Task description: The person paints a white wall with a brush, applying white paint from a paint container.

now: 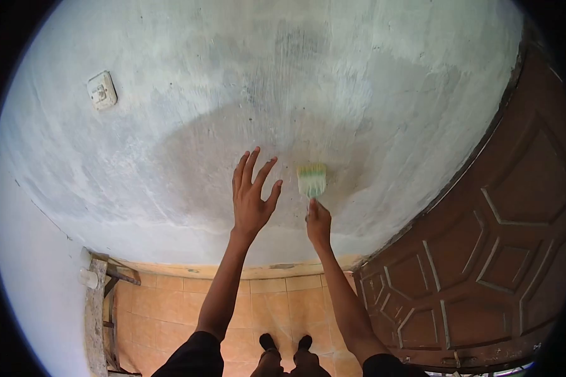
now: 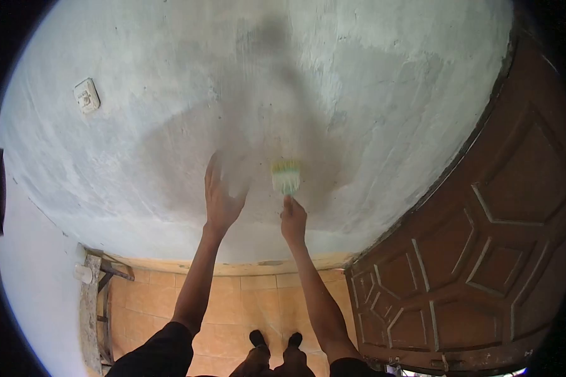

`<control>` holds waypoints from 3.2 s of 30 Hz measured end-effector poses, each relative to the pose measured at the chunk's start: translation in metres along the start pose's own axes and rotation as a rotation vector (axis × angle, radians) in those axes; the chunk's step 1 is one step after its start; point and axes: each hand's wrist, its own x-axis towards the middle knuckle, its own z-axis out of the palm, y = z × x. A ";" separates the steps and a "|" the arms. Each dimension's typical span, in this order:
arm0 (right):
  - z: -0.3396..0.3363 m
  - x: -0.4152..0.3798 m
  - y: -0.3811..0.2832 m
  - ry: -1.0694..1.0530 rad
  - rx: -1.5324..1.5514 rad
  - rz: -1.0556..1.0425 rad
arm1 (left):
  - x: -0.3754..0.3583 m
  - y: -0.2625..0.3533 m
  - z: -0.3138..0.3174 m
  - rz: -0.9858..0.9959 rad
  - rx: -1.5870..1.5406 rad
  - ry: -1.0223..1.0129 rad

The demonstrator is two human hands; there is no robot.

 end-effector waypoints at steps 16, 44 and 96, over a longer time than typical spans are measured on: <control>-0.023 0.048 -0.067 -0.102 0.132 -0.002 | 0.072 0.003 -0.029 0.144 0.223 0.008; -0.054 0.088 -0.142 -0.031 0.126 -0.016 | 0.138 0.020 -0.081 0.249 0.145 0.089; -0.079 0.117 -0.204 -0.012 0.279 -0.181 | 0.130 0.055 -0.010 0.176 -0.251 0.084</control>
